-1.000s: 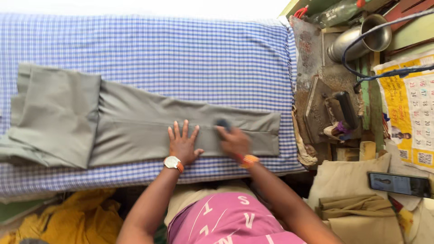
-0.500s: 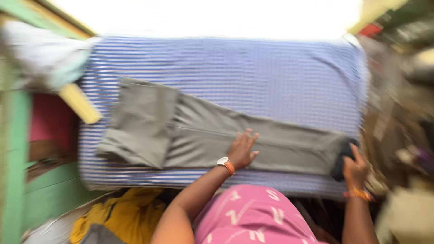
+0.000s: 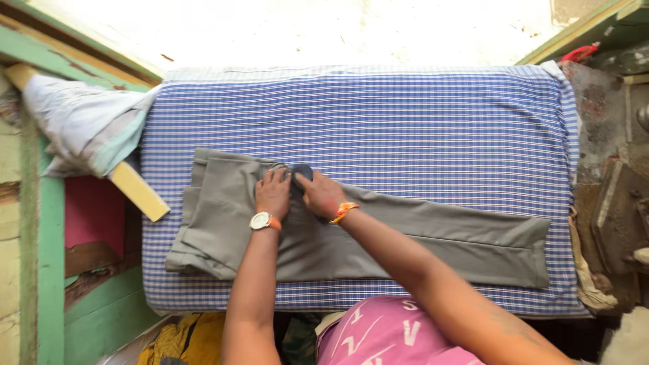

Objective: The person irons a pair of grey trousers on a blue checkered ironing board. They repeatedly smooth the fabric with their hands, fold the garment, and use a steam iron to press different sections. The trousers are folded neatly at the end.

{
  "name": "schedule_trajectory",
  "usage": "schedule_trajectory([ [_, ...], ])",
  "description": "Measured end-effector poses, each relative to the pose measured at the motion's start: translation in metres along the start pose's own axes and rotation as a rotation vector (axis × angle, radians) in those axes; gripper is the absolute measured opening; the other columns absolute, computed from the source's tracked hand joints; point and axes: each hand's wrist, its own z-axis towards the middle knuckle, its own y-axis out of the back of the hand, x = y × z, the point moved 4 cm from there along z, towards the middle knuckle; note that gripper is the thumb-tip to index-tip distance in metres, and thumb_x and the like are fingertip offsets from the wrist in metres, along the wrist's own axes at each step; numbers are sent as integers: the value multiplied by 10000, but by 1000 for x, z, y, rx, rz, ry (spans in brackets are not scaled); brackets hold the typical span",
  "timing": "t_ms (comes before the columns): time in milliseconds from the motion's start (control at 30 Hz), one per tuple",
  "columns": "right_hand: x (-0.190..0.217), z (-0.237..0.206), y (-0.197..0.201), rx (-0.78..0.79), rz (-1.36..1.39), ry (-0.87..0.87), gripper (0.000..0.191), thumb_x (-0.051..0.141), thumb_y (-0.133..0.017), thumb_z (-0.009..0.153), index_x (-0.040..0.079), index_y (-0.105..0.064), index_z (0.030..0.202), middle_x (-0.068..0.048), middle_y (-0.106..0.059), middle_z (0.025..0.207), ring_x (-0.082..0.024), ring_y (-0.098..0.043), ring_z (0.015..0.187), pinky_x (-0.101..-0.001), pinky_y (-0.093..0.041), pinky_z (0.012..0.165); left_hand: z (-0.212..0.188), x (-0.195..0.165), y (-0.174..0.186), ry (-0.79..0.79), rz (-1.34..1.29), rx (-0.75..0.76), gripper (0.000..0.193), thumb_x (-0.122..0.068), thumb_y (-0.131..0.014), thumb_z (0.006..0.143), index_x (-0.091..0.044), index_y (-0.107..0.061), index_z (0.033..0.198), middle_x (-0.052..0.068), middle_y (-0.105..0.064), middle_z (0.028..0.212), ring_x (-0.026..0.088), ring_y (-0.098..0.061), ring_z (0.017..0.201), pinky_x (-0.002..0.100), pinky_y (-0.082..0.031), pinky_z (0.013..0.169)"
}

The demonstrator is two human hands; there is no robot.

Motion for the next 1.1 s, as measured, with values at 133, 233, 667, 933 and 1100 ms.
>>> schedule_trajectory([
  [133,-50,-43,6,22,-91,-42,577,247,-690,823,184,-579,1386,-184,-641,995,-362,-693,861,-486,-574,686,-4,-1,-15,56,-61,125,599,-228,-790,779,-210,-632,1357,0,-509,1484,309,-419,1405,517,-399,1068],
  [233,-119,-118,45,28,-195,-178,579,220,-662,808,216,-606,1383,-147,-642,957,-334,-675,773,-482,-559,645,-6,-2,-16,58,-43,99,595,-222,-803,795,-218,-629,1365,-7,-510,1503,314,-417,1413,520,-394,1075],
  [667,-224,-285,179,-598,135,-274,498,110,-615,846,137,-665,1341,-148,-626,893,-330,-610,816,-445,-524,771,-24,-174,-11,-104,-166,-84,511,-27,-603,822,-162,-699,1305,172,-601,1332,357,-534,1315,496,-419,1141],
  [933,-168,-265,122,-212,-230,-342,519,162,-631,837,296,-652,1337,-159,-586,981,-353,-628,888,-490,-554,701,-24,-283,-13,351,-309,247,699,-231,-758,764,-275,-563,1435,84,-478,1442,354,-471,1320,517,-510,991],
  [1100,-260,-357,207,-423,-486,-528,361,140,-584,958,257,-612,1298,-182,-595,1147,-348,-634,1021,-479,-568,867,-27,-287,-9,404,-257,312,786,-256,-757,768,-298,-482,1504,82,-368,1526,347,-385,1365,583,-462,997],
])
